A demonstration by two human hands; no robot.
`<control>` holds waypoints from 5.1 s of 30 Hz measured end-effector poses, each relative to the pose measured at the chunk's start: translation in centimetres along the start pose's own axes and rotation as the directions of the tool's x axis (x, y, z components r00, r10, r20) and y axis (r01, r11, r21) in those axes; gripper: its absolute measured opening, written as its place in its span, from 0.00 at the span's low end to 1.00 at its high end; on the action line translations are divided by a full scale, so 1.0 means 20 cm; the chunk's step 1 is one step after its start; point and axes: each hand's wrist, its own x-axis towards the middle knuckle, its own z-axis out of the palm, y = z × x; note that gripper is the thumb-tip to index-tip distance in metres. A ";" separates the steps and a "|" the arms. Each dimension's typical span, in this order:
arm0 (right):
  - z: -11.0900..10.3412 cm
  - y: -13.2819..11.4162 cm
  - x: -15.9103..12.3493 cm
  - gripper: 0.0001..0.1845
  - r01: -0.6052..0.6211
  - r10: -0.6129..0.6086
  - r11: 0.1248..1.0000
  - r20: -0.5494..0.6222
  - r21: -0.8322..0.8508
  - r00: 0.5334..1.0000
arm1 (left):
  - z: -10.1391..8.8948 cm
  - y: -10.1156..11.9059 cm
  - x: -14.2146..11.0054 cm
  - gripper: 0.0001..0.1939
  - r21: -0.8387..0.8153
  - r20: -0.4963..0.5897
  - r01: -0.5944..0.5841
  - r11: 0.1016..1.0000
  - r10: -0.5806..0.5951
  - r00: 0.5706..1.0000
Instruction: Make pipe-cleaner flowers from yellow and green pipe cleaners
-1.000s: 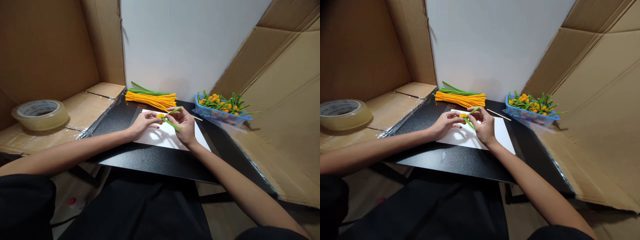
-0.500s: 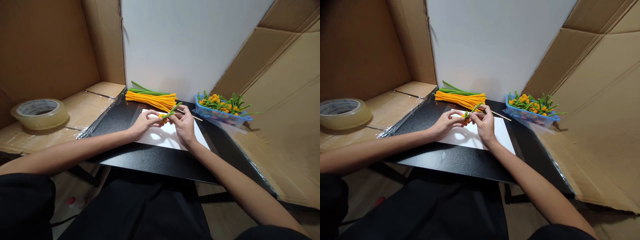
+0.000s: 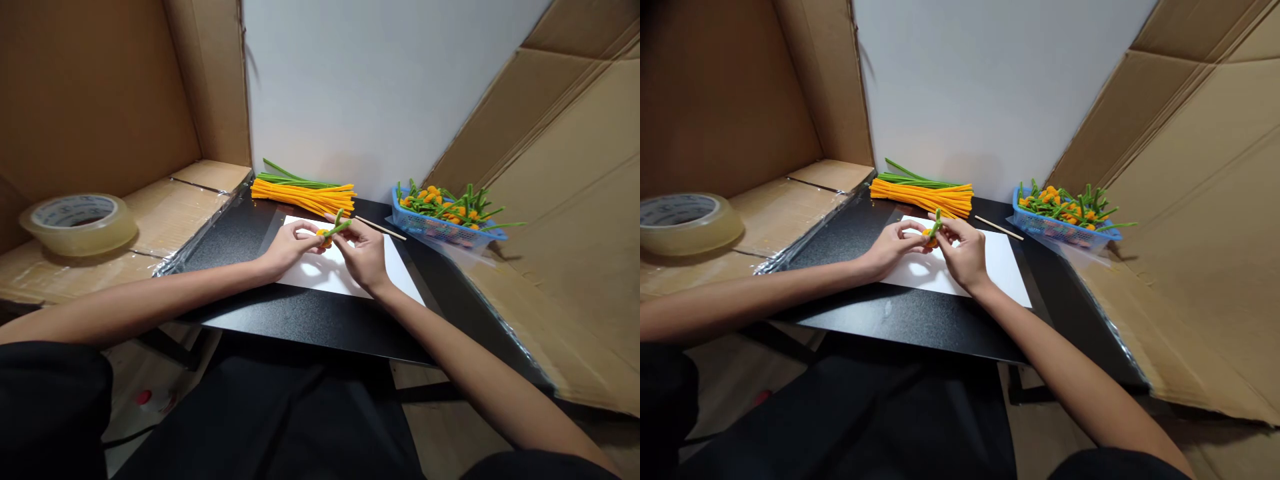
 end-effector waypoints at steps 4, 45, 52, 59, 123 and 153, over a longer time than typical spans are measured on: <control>-0.02 -0.01 0.01 0.12 0.123 -0.109 0.984 0.111 -0.131 0.988 | 0.00 -0.02 0.00 0.22 0.042 0.002 -0.028 0.999 0.028 1.000; -0.01 0.01 0.03 0.12 -0.131 0.116 0.972 0.085 0.196 0.990 | -0.04 0.00 0.03 0.29 0.189 0.001 -0.194 0.963 0.198 0.980; -0.03 0.01 0.05 0.12 -0.138 0.121 0.973 0.099 0.187 0.988 | -0.04 -0.01 0.02 0.22 0.227 0.022 -0.191 0.955 0.191 0.981; -0.04 -0.01 0.05 0.14 -0.121 0.104 0.980 0.113 0.158 0.988 | -0.04 -0.02 0.01 0.16 0.319 0.025 -0.299 0.899 0.308 0.951; -0.10 -0.10 0.07 0.13 -0.193 0.164 0.977 0.270 0.086 0.949 | -0.07 0.06 -0.01 0.16 0.617 0.319 -0.626 0.476 0.576 0.752; -0.08 -0.02 0.06 0.17 -0.312 0.250 0.848 0.197 0.428 0.948 | -0.09 0.07 0.01 0.11 0.604 0.388 -0.630 0.489 0.510 0.768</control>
